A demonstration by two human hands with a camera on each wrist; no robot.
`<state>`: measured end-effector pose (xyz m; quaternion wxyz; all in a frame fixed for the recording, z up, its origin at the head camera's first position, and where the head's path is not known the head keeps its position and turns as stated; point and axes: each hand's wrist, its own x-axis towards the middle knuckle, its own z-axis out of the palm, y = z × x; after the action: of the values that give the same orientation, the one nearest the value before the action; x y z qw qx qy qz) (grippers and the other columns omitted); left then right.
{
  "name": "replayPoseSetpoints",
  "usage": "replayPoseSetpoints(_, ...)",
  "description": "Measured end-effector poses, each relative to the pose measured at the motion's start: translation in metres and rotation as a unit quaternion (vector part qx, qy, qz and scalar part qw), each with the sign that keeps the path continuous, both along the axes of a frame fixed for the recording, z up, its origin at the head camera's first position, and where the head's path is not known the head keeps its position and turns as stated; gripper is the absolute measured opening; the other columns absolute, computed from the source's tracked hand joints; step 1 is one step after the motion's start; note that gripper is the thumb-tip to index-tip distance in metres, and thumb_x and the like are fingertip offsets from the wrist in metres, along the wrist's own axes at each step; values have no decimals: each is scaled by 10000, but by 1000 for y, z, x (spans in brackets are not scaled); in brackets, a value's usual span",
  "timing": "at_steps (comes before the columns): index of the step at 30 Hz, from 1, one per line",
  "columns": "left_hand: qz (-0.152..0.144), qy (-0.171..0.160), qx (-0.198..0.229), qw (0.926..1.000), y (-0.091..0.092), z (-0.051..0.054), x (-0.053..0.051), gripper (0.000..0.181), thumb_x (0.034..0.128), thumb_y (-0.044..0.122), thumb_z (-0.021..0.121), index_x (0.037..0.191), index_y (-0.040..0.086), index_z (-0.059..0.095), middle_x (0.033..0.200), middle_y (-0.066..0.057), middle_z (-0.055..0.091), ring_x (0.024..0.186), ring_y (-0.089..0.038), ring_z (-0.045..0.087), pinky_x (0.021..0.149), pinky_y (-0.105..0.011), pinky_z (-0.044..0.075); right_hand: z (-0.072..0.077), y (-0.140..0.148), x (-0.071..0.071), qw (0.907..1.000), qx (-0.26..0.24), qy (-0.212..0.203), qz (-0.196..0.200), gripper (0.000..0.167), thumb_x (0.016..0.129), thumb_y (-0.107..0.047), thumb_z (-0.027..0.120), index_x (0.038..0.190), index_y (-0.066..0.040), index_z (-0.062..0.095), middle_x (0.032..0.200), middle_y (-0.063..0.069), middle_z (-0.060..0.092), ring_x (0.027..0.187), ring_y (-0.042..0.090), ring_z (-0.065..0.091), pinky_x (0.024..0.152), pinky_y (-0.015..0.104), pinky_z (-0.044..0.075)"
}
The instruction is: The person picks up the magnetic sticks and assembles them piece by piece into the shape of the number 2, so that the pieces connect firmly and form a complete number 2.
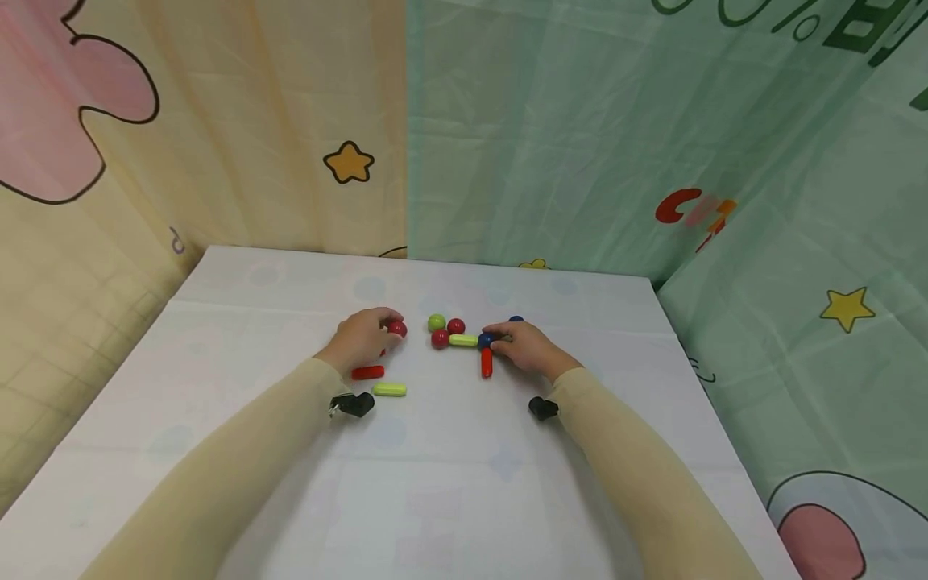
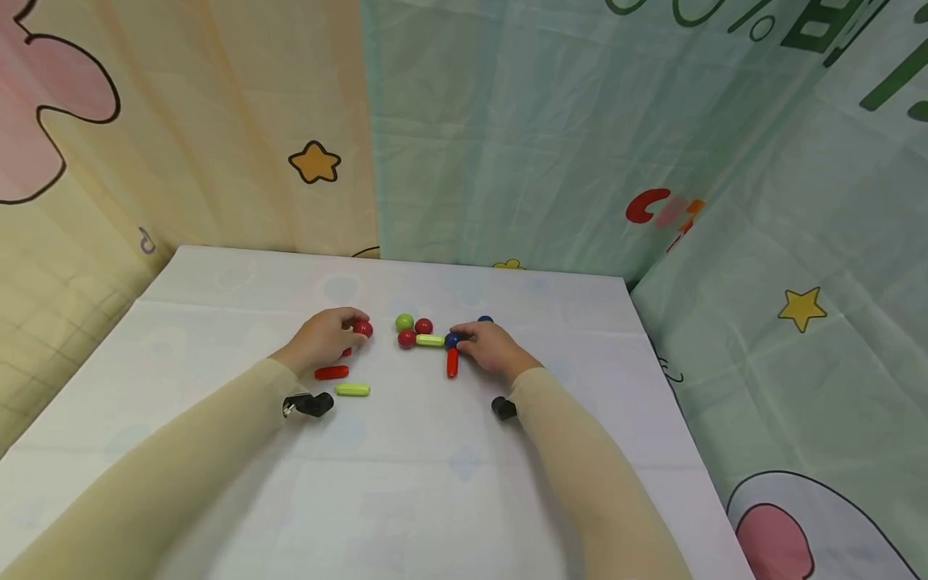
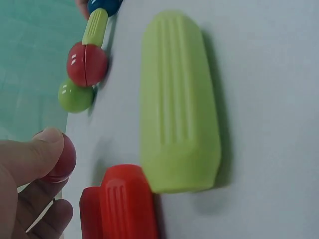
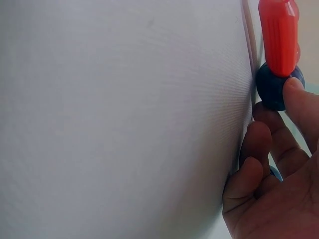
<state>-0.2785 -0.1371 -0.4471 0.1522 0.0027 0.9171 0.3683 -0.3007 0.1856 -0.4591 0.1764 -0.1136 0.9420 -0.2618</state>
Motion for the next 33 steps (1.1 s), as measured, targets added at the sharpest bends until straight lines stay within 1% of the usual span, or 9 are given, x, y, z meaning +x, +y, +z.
replayPoseSetpoints(2, -291, 187, -55, 9994, 3, 0, 6, 467, 1016, 282, 708, 1466, 236, 594, 1477, -116, 585, 1312, -362, 519, 1063, -522, 503, 0, 0, -1, 10000, -1, -30, -2, 409, 1080, -258, 612, 1488, -245, 615, 1511, 100, 611, 1280, 287, 567, 1194, 505, 424)
replayPoseSetpoints(5, -582, 340, 26, 9977, 10, -2, 14, 443, 1004, 269, 720, 1436, 223, 628, 1450, -105, 617, 1304, -337, 547, 1104, -532, 470, -1, 0, -2, 10000, -2, -54, -16, 407, 1078, -255, 614, 1485, -249, 619, 1509, 101, 613, 1239, 281, 565, 1188, 501, 429)
replayPoseSetpoints(9, -888, 447, 71, 9950, 24, -5, 25, 410, 985, 253, 742, 1387, 223, 665, 1315, -62, 670, 1171, -282, 583, 1007, -441, 493, -2, 0, -3, 10000, 44, -14, -21, 406, 1078, -253, 614, 1484, -253, 619, 1497, 94, 623, 1213, 269, 570, 1175, 487, 440)
replayPoseSetpoints(13, -1191, 420, 15, 9920, 41, -8, 34, 404, 972, 258, 760, 1367, 227, 678, 1179, -10, 675, 1089, -231, 583, 910, -368, 518, -1, -1, -4, 9999, 73, -26, -71, 408, 1074, -257, 622, 1482, -255, 622, 1479, 89, 632, 1122, 260, 573, 1039, 419, 498)
replayPoseSetpoints(16, -1383, 334, 59, 9898, 52, -11, 40, 402, 970, 267, 768, 1361, 234, 678, 1138, 24, 670, 1075, -204, 588, 887, -338, 538, 0, -2, -4, 9999, 68, -55, -118, 409, 1070, -258, 631, 1479, -255, 625, 1472, 90, 631, 1066, 260, 557, 958, 383, 494)
replayPoseSetpoints(18, -1475, 302, 103, 9885, 59, -12, 44, 396, 968, 278, 774, 1351, 243, 679, 1122, 41, 669, 1072, -195, 591, 899, -342, 547, -1, -3, -4, 9999, 89, -52, -118, 410, 1070, -259, 631, 1480, -257, 623, 1476, 88, 628, 1072, 254, 554, 980, 380, 500)
replayPoseSetpoints(24, -1685, 362, 63, 9850, 76, -16, 50, 375, 966, 315, 777, 1328, 268, 690, 1063, 71, 678, 1038, -179, 594, 919, -361, 532, -2, -2, -4, 9999, 20, -19, -99, 410, 1069, -253, 632, 1479, -253, 625, 1472, 90, 636, 1117, 267, 559, 1082, 444, 496)
replayPoseSetpoints(28, -1839, 429, 42, 9820, 84, -20, 50, 361, 957, 322, 788, 1307, 278, 711, 1064, 89, 693, 1022, -165, 610, 907, -374, 520, -2, -2, -5, 10000, -27, 9, -49, 408, 1068, -247, 632, 1475, -242, 629, 1462, 93, 645, 1119, 265, 565, 1099, 453, 489)
replayPoseSetpoints(33, -1948, 493, 27, 9796, 92, -24, 52, 392, 942, 317, 806, 1318, 259, 711, 1069, 85, 697, 1026, -152, 614, 915, -402, 513, -2, -2, -5, 10000, -46, -8, -48, 406, 1066, -243, 635, 1472, -240, 632, 1441, 93, 659, 1089, 257, 563, 1074, 432, 490)
